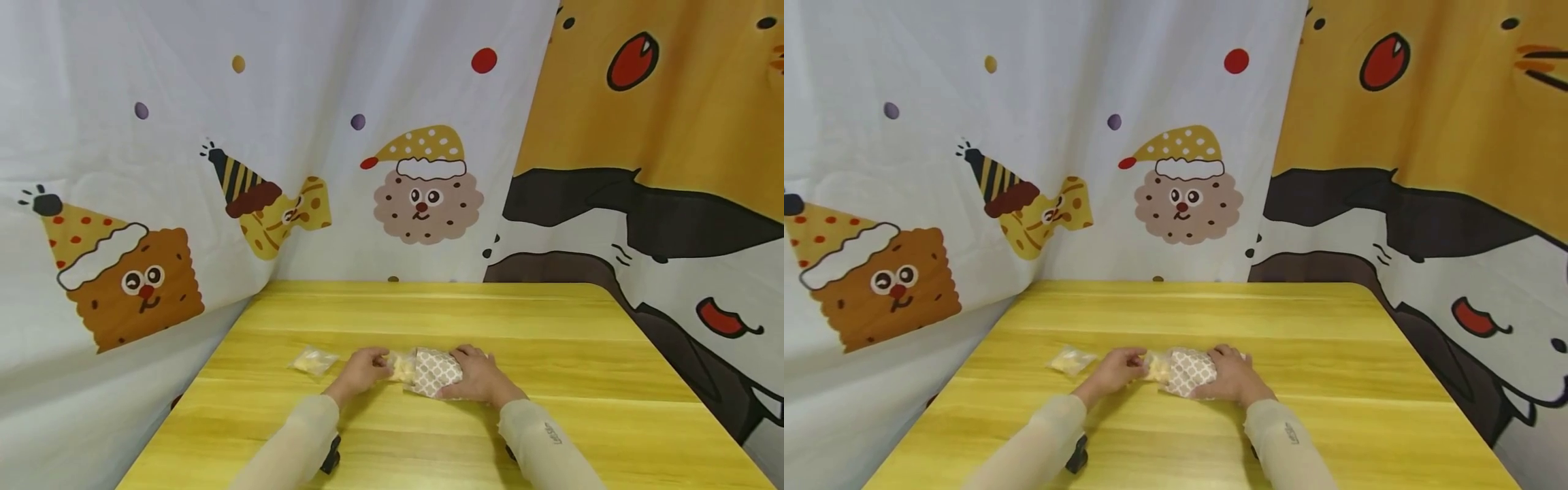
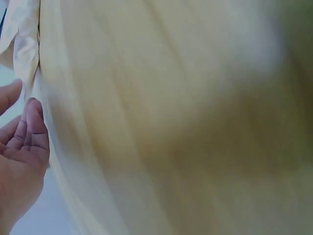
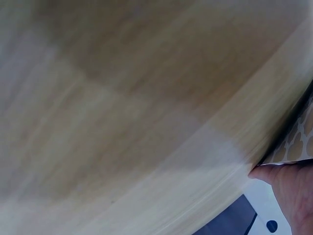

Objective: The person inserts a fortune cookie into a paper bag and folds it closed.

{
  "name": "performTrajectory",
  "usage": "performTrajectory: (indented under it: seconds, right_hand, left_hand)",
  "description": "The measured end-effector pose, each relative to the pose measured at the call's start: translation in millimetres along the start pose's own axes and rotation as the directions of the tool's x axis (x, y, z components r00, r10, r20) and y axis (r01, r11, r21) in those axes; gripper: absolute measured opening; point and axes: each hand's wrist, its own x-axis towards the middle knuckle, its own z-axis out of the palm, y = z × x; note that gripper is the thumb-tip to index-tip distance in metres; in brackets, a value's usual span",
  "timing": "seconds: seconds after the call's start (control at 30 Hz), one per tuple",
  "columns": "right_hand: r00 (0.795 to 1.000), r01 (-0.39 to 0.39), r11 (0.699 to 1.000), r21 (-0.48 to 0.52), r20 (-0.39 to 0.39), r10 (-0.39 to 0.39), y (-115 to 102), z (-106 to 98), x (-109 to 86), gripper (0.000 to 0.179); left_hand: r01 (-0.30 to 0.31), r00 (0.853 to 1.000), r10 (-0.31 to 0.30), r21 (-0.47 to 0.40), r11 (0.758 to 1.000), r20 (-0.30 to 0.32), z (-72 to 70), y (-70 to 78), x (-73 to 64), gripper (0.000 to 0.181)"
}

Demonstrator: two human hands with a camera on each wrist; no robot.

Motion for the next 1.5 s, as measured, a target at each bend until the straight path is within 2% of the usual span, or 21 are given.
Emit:
performTrajectory:
  seconds: [0.2, 0.43, 0.6, 0.73, 1.0, 1.17, 1.3, 1.5]
  right_hand:
    - [1.000, 0.012, 1.000, -0.006, -0.011, -0.012, -1, 2, 0.1, 0.104]
    - [1.000, 0.020, 1.000, -0.013, -0.011, -0.020, 0, 2, -0.5, 0.107]
    - [1.000, 0.011, 1.000, -0.009, -0.012, -0.011, 0, 1, -0.9, 0.108]
    - [1.000, 0.011, 1.000, -0.004, -0.007, -0.011, 1, 3, -1.7, 0.108]
    - [1.000, 0.003, 1.000, -0.007, -0.016, -0.003, 1, 3, -0.5, 0.107]
    - [1.000, 0.009, 1.000, -0.012, -0.014, -0.009, 0, 1, -0.8, 0.108]
    - [1.000, 0.021, 1.000, -0.014, -0.021, -0.022, 1, 1, -0.8, 0.108]
    - [0.999, 0.030, 0.999, -0.016, -0.029, -0.030, 1, 2, -1.7, 0.108]
  left_hand:
    - [-0.021, 1.000, 0.021, -0.070, 0.997, 0.004, 12.9, 3.1, 3.5, 0.047]
    - [0.053, 0.997, -0.057, -0.096, 0.994, -0.042, 13.2, 3.2, 0.7, 0.041]
    - [0.038, 0.998, -0.045, -0.151, 0.988, -0.043, 19.7, 6.3, 1.3, 0.028]
    - [0.027, 0.999, -0.030, -0.185, 0.982, -0.015, 26.2, 9.7, 0.8, 0.027]
    - [0.057, 0.997, -0.065, -0.187, 0.981, -0.034, 27.3, 16.6, -0.6, 0.028]
    - [0.031, 0.998, -0.039, -0.175, 0.984, -0.039, 34.0, 18.6, 1.9, 0.024]
    - [0.005, 1.000, -0.011, -0.226, 0.974, -0.025, 39.5, 21.8, 3.3, 0.021]
    - [-0.019, 1.000, 0.016, -0.224, 0.974, -0.015, 38.8, 24.6, 3.2, 0.018]
